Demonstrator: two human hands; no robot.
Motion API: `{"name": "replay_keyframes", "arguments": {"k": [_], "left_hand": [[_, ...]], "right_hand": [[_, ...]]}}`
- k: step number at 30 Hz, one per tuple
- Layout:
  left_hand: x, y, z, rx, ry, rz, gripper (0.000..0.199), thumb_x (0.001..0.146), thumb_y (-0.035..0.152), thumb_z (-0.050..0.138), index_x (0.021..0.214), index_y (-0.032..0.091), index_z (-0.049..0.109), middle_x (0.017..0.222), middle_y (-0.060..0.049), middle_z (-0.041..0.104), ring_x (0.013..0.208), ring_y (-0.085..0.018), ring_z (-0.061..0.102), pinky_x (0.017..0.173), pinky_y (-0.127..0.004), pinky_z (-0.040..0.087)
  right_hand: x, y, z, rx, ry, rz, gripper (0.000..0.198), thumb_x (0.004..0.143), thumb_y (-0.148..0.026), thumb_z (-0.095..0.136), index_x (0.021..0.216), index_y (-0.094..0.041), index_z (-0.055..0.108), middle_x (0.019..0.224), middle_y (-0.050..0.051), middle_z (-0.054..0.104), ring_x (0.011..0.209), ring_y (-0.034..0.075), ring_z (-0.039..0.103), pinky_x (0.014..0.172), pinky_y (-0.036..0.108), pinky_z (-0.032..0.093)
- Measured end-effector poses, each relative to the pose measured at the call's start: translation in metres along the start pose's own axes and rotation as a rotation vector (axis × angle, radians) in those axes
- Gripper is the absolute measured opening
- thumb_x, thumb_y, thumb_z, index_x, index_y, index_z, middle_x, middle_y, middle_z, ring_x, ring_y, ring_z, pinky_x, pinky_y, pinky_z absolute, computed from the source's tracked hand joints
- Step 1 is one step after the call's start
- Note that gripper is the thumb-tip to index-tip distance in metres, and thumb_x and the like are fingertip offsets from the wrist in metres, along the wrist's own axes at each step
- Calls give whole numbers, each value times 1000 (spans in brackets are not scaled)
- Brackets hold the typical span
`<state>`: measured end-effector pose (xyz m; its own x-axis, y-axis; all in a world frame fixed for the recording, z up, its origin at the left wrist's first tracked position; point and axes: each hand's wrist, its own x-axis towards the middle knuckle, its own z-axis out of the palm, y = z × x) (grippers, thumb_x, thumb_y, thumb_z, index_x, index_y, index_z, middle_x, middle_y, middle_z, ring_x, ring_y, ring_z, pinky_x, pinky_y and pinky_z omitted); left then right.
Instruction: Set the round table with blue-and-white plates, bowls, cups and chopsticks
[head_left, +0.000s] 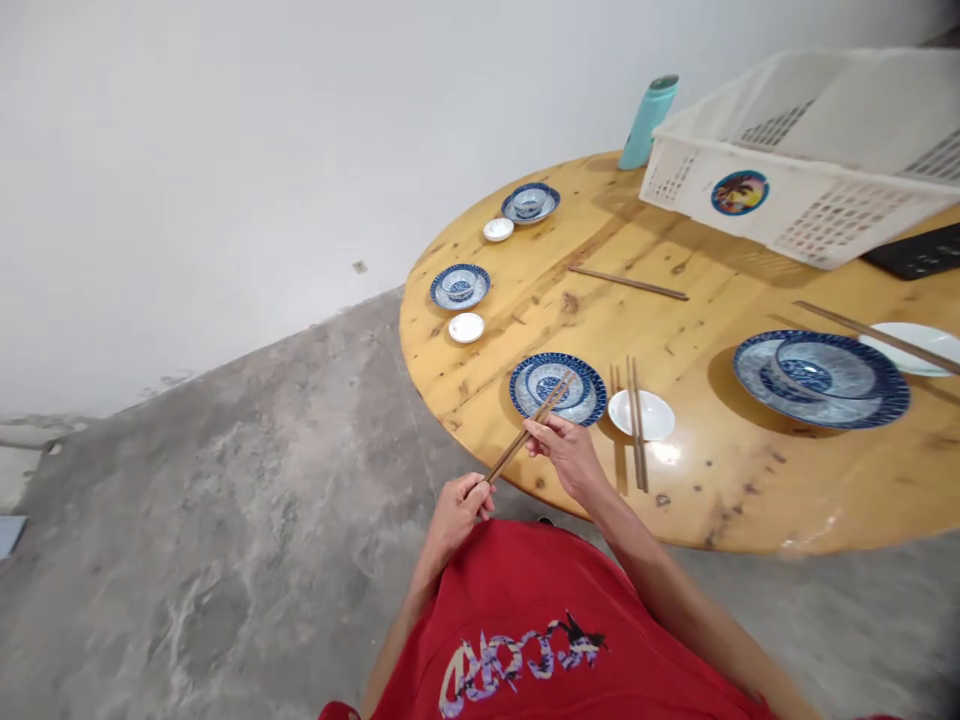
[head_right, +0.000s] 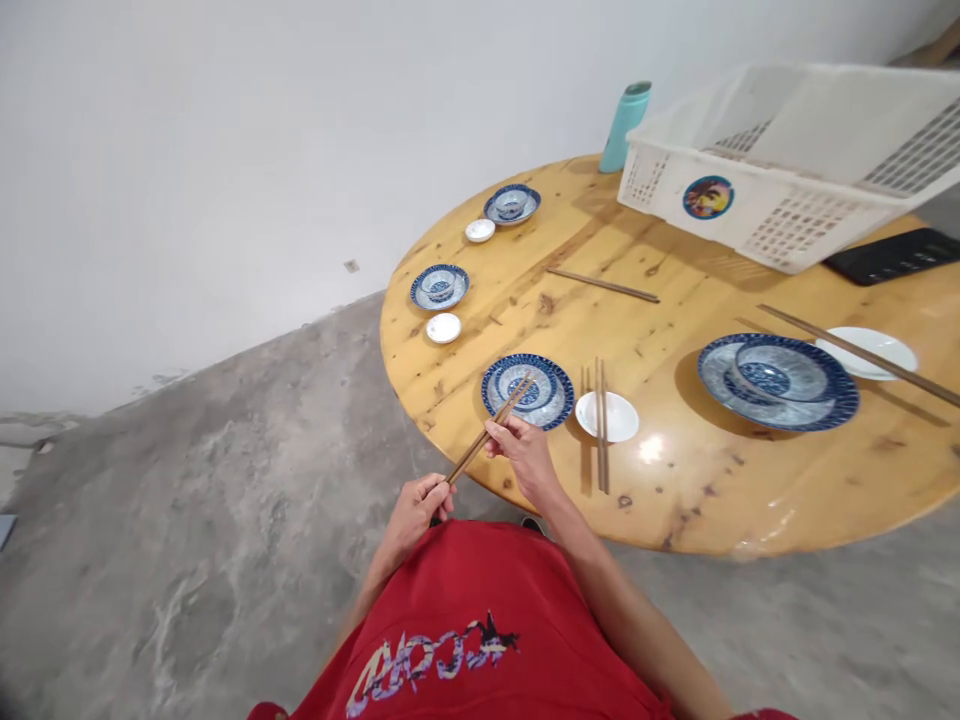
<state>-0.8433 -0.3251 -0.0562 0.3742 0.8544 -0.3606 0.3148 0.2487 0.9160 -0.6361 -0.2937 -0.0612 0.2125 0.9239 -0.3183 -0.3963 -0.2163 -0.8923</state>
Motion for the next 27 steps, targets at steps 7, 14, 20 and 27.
{"name": "replay_keyframes", "arguments": {"k": [7,14,20,27], "left_hand": [[4,-28,-112,34,28,-7,36,87,49,49,73,17,59,69,0,61,57,-11,53,61,-24,40],[29,-44,-166,-86,-20,-2,44,87,57,52,82,16,66,71,-2,62,57,-12,53,61,-26,42],[73,-38,-172,-194,-59,-15,36,85,51,58,83,16,66,69,-1,62,57,-11,52,60,-25,42],[157,-15,-186,-149,-84,-15,32,84,47,58,78,17,64,67,0,61,56,-10,52,59,-24,41]], "right_hand": [[14,44,96,63,92,-4,55,53,-62,93,63,-19,60,60,-1,58,57,13,57,55,26,53],[25,60,140,78,241,-27,53,54,-60,93,68,-17,64,62,1,62,56,13,58,55,26,53],[55,46,138,72,391,-40,51,47,-54,96,65,-18,65,61,-1,59,57,12,58,54,24,53],[136,34,134,100,427,-47,52,47,-52,97,61,-19,59,60,-1,57,57,12,58,53,24,54]]}}
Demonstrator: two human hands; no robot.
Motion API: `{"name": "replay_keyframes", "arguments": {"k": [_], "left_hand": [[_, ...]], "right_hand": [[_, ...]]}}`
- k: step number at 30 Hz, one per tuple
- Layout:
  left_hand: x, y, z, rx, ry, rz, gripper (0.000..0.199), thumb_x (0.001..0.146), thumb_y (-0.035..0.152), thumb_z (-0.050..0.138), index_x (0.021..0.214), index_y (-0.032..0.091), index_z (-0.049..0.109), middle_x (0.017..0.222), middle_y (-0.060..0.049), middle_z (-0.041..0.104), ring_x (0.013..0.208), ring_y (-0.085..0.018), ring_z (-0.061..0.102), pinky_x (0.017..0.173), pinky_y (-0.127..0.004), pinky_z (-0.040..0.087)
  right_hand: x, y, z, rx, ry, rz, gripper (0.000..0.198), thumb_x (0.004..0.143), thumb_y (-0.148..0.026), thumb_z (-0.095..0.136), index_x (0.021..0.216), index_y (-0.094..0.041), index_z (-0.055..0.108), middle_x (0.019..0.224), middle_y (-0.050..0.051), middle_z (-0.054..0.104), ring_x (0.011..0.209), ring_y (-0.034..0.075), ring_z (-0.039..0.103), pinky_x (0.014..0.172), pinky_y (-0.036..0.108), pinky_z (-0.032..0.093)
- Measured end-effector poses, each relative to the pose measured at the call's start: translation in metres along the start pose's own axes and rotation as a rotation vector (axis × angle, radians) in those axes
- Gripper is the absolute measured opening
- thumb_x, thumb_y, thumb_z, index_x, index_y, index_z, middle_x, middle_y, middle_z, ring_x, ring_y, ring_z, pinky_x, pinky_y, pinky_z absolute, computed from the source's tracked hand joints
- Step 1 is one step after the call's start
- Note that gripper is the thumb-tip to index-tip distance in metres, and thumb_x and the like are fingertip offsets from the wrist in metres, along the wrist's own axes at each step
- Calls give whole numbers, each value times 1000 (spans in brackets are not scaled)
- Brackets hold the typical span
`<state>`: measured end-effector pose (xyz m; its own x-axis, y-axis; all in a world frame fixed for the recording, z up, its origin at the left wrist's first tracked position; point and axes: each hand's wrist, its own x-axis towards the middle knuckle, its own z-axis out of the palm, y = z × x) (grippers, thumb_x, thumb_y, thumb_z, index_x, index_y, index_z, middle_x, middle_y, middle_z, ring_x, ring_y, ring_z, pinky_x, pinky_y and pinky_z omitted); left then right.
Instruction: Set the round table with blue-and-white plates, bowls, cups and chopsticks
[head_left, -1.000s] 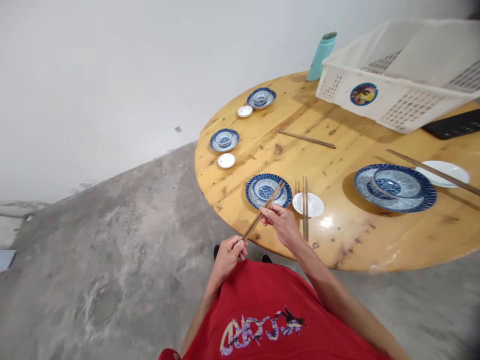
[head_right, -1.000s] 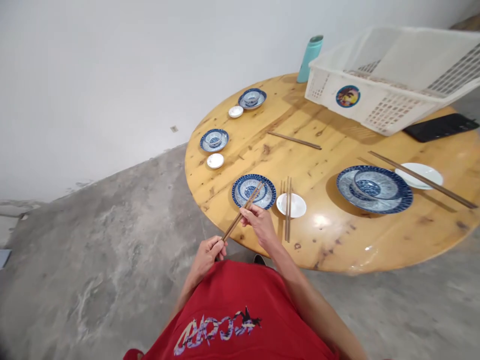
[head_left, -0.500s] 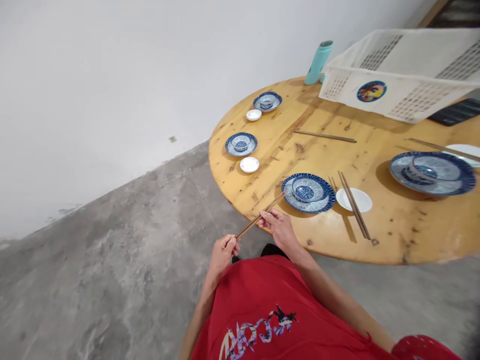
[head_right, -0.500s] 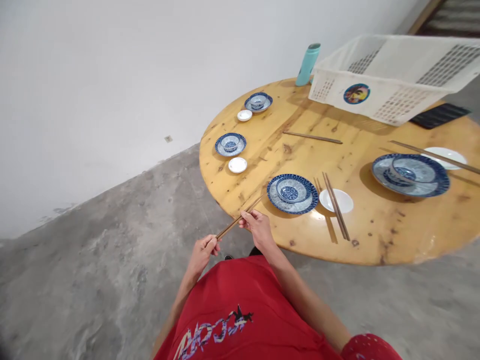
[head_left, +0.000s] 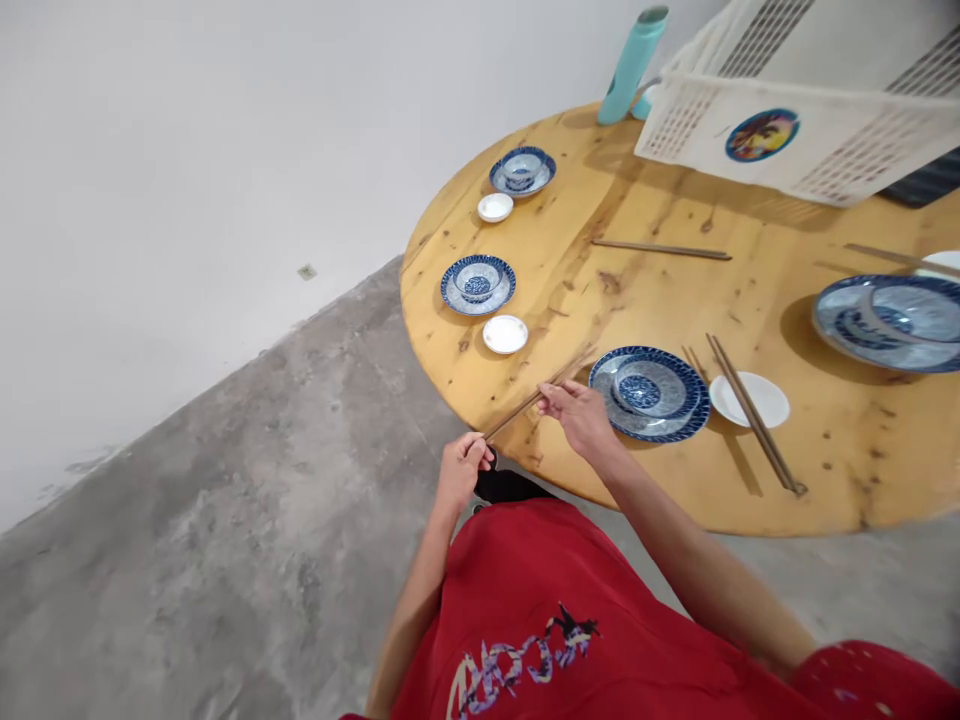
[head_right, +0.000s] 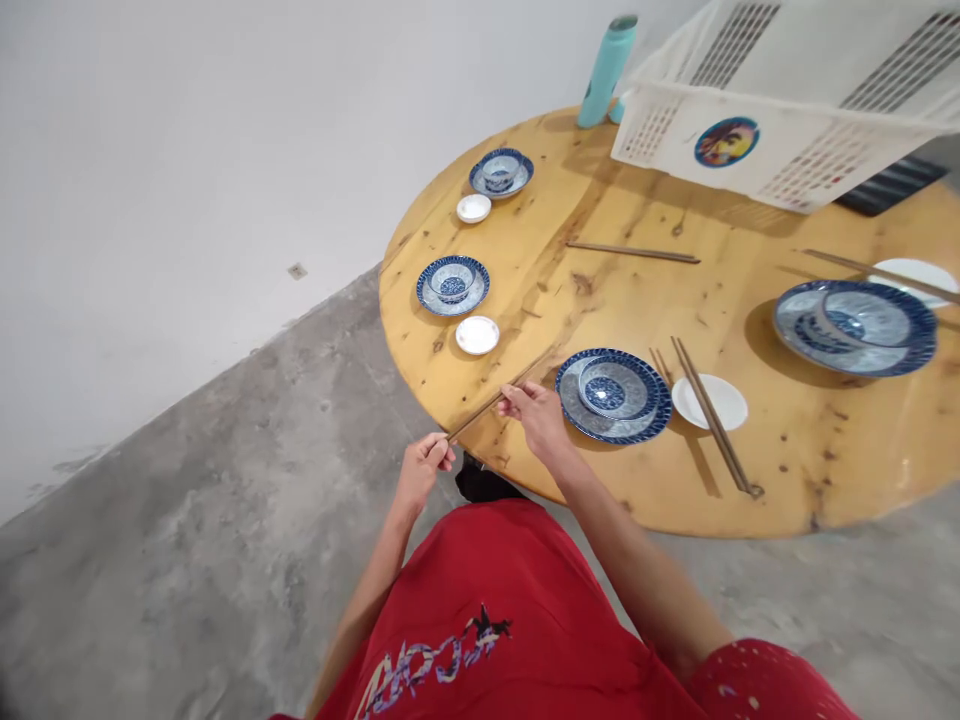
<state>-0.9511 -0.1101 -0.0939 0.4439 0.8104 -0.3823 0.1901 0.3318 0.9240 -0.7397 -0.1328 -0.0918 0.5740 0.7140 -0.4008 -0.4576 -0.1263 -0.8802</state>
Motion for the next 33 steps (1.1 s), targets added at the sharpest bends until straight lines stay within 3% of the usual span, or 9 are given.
{"name": "replay_keyframes", "arguments": {"k": [8,15,23,33], "left_hand": [[92,28,-5,41,19,-6,28,83,42,59,68,18,58,66,0,59,58,-11,52,61,-24,42],[149,32,0,2,62,-115,23,86,39,63,78,17,64,68,1,61,57,-10,52,62,-24,43],[174,28,-11,38,10,-174,22,85,38,64,76,17,63,67,1,61,55,-9,51,60,-23,41],[185,27,-39,108,-83,-209,26,85,42,65,77,18,63,70,1,62,59,-10,54,63,-23,44]], "right_hand": [[108,-18,20,27,66,-24,38,60,-40,89,64,-19,57,58,-3,54,54,11,56,52,23,49],[174,-21,27,-192,153,-75,24,70,-26,75,58,-19,56,56,-2,56,56,11,49,55,24,42],[194,2,26,-203,174,-55,23,67,-31,76,60,-20,57,56,-3,54,59,11,46,58,25,40],[183,4,30,-247,152,-47,33,61,-47,79,63,-19,61,61,-1,58,60,13,48,55,26,37]]}}
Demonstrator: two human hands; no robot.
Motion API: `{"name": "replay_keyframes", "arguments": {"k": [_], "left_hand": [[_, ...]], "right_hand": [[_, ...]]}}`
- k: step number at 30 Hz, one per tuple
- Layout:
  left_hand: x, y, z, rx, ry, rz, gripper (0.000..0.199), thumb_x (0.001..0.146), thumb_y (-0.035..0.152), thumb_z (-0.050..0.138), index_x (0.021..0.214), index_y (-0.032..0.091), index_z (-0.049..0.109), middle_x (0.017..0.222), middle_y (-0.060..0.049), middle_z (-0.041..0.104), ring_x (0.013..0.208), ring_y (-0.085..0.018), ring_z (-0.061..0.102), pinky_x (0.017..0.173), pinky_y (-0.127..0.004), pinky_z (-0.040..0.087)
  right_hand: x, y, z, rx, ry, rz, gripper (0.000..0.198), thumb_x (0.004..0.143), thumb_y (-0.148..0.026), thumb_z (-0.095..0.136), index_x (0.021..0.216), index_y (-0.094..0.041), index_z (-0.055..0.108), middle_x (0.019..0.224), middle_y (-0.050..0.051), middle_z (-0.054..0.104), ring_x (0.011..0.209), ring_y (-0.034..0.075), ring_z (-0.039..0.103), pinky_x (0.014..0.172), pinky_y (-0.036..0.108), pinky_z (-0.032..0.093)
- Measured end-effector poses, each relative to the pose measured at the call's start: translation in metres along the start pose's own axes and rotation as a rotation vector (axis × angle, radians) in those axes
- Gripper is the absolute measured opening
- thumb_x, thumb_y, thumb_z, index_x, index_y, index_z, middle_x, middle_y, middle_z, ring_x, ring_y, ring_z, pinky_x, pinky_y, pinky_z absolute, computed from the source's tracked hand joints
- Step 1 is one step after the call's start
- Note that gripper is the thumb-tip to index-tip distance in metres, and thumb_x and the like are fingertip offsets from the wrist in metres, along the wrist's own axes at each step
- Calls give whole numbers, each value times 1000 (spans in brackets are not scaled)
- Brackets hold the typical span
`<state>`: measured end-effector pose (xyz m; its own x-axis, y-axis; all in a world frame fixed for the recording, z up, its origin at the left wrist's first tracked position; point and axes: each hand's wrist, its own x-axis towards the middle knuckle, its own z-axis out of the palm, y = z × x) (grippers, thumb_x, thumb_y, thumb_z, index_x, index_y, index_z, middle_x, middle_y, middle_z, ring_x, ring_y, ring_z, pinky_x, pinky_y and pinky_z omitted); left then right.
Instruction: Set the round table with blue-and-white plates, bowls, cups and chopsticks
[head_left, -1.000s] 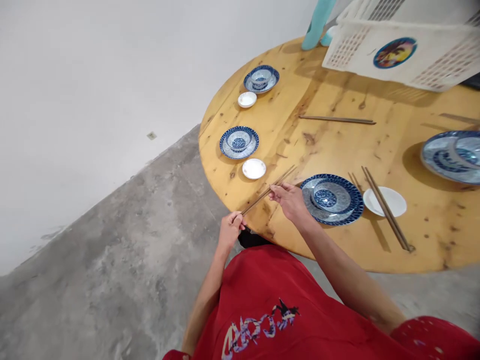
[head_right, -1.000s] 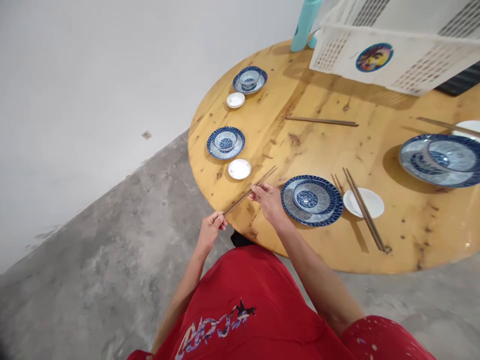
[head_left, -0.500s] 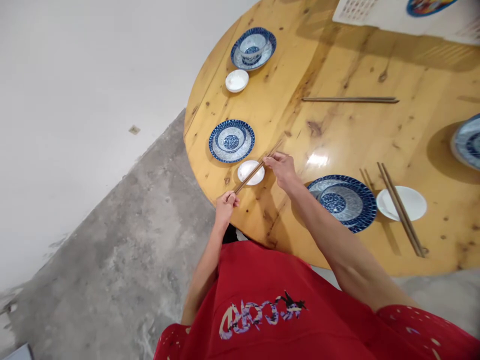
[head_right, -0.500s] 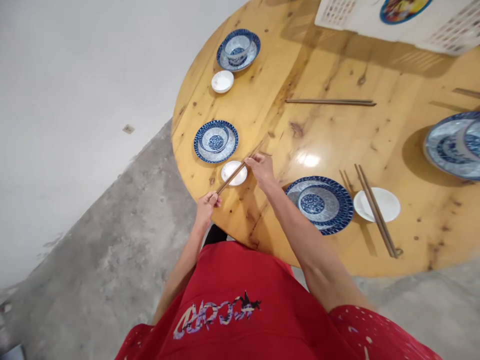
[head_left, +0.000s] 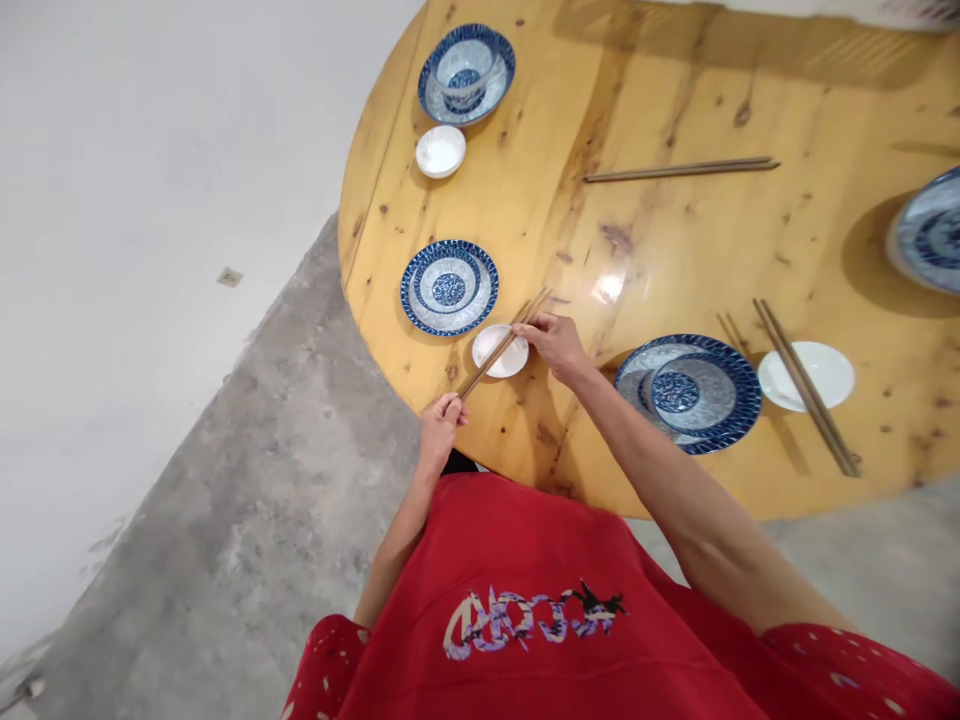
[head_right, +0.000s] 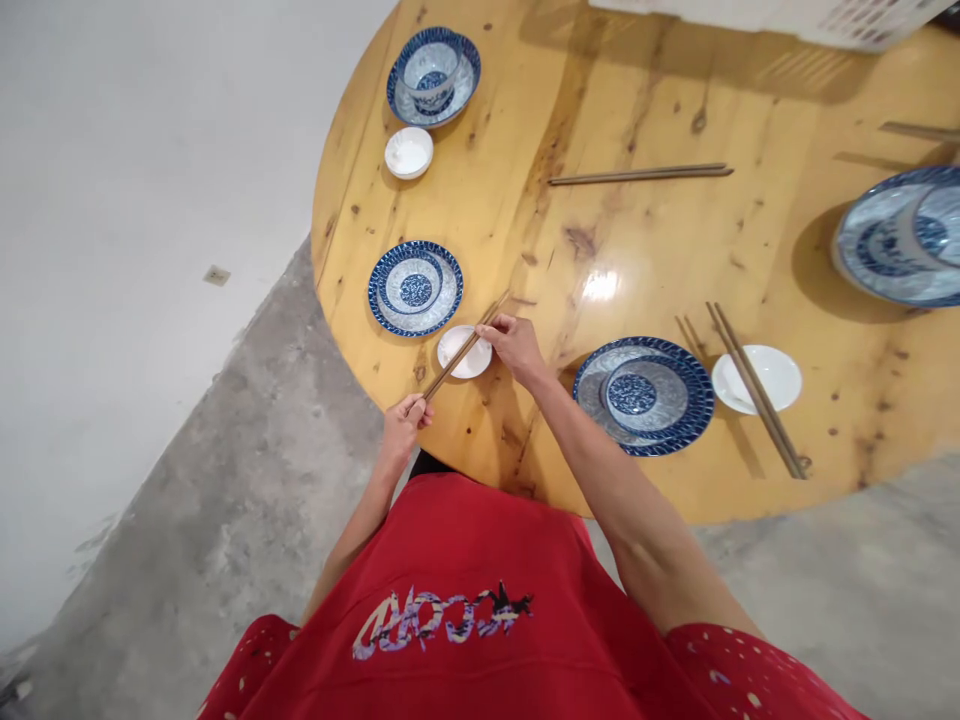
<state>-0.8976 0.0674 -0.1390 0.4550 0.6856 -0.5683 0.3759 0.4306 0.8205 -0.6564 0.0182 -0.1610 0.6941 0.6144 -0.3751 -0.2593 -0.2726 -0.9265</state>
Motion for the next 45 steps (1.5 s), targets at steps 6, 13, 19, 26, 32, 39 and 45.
{"name": "replay_keyframes", "arguments": {"k": [6,13,19,26,32,39,45], "left_hand": [[-1,-2,-9,43,-17,-9,26,85,43,63,84,18,65,72,0,63,60,-10,55,64,-24,45],[2,1,-12,102,-101,24,31,87,49,61,85,18,66,72,0,65,61,-12,59,65,-25,46],[5,3,-15,163,-142,27,31,90,48,58,83,19,64,75,-1,66,64,-13,62,68,-25,48],[11,7,-30,396,-101,168,26,96,41,50,84,23,64,72,1,64,72,-16,64,72,-26,46],[30,29,-40,490,-5,297,26,99,38,50,80,24,62,81,-2,68,80,-18,64,79,-28,45],[69,51,-14,448,-132,283,24,98,32,48,82,22,63,81,-3,70,78,-18,66,78,-28,48],[83,54,7,394,-246,232,26,97,32,49,80,22,65,72,-1,67,71,-16,66,70,-24,46]], "right_hand": [[-5,-3,-1,-111,-21,-17,37,63,-54,75,64,-19,61,59,-2,54,58,12,45,53,26,31],[-4,-7,2,-139,1,-38,35,67,-51,74,63,-19,61,56,-3,51,55,12,43,52,26,29],[-5,-8,4,-151,20,-28,35,68,-53,72,66,-19,61,60,-2,51,59,13,43,55,27,31],[-4,-6,5,-181,64,-29,36,73,-54,65,67,-19,63,60,-2,51,59,13,44,55,27,31],[-4,-5,0,-221,122,-37,32,79,-48,65,69,-18,66,62,0,58,61,15,51,56,27,36],[-28,-1,-12,-162,127,124,24,80,-40,68,70,-18,66,64,2,66,57,17,62,54,26,47],[-44,5,-7,-57,50,134,25,77,-41,75,68,-18,69,57,1,66,53,16,63,51,24,52]]}}
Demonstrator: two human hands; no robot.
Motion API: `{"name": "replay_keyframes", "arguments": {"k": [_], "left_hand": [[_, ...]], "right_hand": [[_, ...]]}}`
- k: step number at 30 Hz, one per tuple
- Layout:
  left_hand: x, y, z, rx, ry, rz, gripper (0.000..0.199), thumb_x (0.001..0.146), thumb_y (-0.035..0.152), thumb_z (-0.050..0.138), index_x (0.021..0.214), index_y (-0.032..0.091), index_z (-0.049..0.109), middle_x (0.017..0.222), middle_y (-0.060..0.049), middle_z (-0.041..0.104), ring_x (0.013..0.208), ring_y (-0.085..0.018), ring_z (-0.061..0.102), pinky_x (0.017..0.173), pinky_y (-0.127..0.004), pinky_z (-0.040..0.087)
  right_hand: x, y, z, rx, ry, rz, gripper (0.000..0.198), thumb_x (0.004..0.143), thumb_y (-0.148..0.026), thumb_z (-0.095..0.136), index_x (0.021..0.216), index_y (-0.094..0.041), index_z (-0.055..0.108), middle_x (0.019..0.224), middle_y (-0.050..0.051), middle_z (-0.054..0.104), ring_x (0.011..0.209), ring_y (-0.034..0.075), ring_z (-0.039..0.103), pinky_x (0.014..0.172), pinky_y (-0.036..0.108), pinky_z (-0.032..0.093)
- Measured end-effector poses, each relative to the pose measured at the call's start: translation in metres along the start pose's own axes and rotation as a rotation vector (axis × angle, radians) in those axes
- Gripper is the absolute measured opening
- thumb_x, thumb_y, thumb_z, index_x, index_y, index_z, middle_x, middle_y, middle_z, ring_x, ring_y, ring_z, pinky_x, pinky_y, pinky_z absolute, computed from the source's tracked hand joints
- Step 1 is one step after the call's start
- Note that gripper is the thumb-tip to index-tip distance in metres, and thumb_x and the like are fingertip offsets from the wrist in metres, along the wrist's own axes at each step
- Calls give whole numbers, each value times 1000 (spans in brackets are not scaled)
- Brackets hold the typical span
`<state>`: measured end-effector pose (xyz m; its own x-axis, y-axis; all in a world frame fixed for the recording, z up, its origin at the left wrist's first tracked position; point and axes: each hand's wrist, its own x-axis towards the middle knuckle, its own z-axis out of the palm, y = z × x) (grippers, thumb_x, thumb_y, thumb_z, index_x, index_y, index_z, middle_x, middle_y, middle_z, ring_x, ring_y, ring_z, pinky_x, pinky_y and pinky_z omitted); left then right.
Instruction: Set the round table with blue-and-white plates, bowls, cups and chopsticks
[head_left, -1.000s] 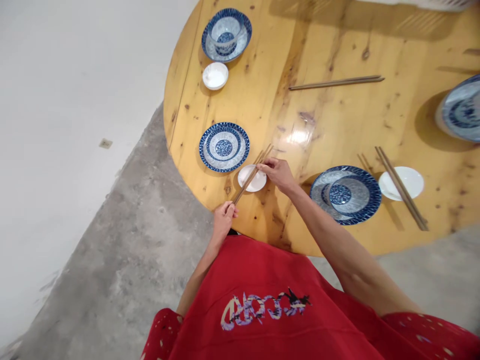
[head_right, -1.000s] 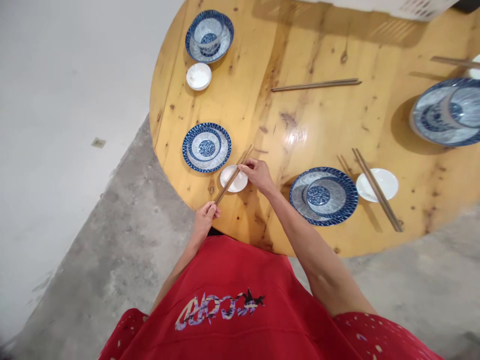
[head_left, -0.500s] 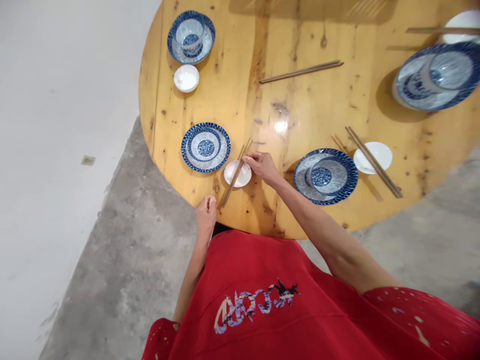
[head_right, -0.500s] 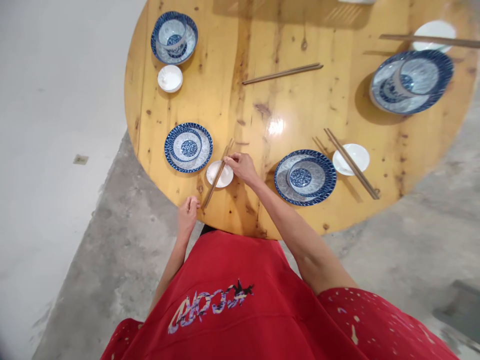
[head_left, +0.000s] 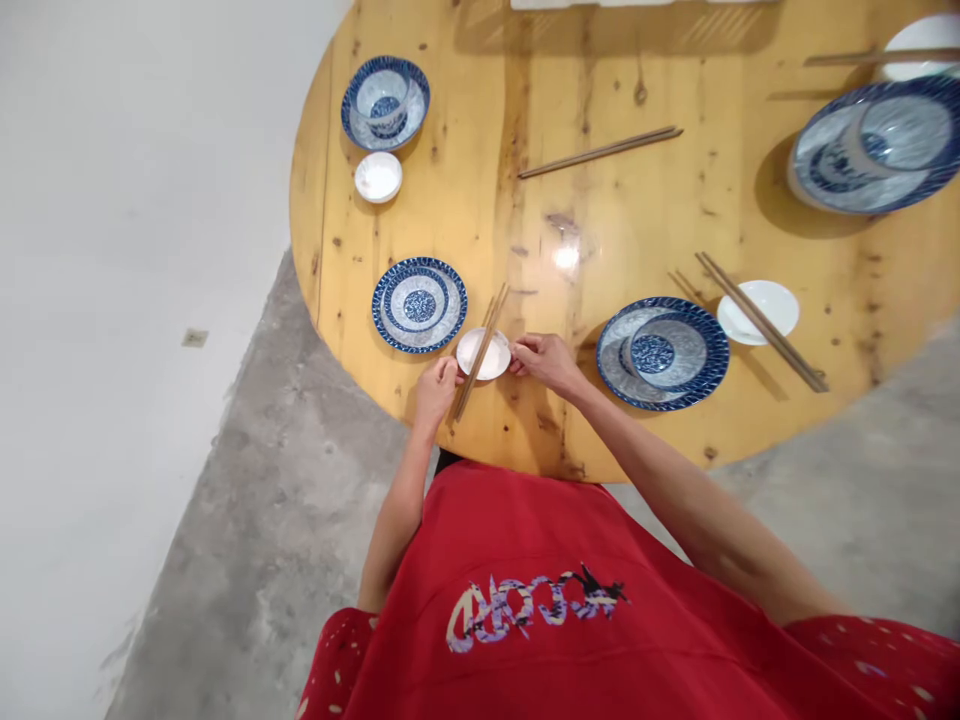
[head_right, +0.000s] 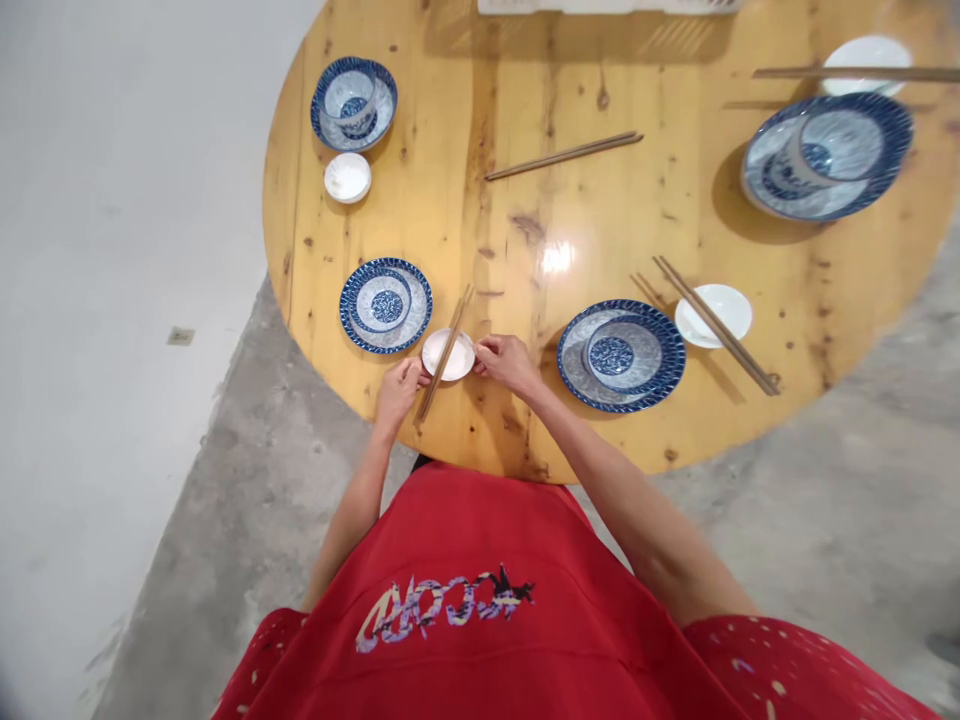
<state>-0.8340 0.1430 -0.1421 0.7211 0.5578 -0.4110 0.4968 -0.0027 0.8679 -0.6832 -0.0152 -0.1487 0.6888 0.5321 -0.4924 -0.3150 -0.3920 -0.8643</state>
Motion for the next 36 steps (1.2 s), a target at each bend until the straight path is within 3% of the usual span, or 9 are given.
{"name": "replay_keyframes", "arguments": {"k": [10,19,28,32,36], "left_hand": [[6,2,3,14,3,2,22,92,22,50,86,20,71,71,-2,69,70,-17,66,70,-25,47],[4,5,2,9,10,2,20,91,22,52,89,19,71,71,-2,70,68,-17,66,70,-25,47],[3,3,-1,83,6,5,23,93,29,50,95,18,70,76,-3,71,74,-17,68,73,-25,50],[-7,-2,-10,101,58,-45,25,94,32,49,100,18,69,83,-4,75,78,-18,72,76,-27,55],[-22,-12,-20,150,142,-23,26,93,36,49,102,20,68,86,-4,77,78,-18,73,79,-31,57]], "right_hand": [[6,-1,3,21,5,-16,27,79,-41,78,66,-18,71,56,2,67,52,17,65,53,26,55],[5,3,3,2,-4,-26,17,82,-30,70,70,-18,71,57,1,68,53,17,66,55,26,56],[6,3,2,-33,-40,-1,18,84,-34,69,74,-18,69,60,2,68,56,18,67,57,27,57],[24,-8,-19,-104,41,-47,19,86,-33,61,74,-18,65,64,3,69,59,18,68,58,27,55],[61,-34,-61,-327,224,-206,19,86,-28,53,78,-19,68,68,4,70,68,22,70,67,30,55]]}}
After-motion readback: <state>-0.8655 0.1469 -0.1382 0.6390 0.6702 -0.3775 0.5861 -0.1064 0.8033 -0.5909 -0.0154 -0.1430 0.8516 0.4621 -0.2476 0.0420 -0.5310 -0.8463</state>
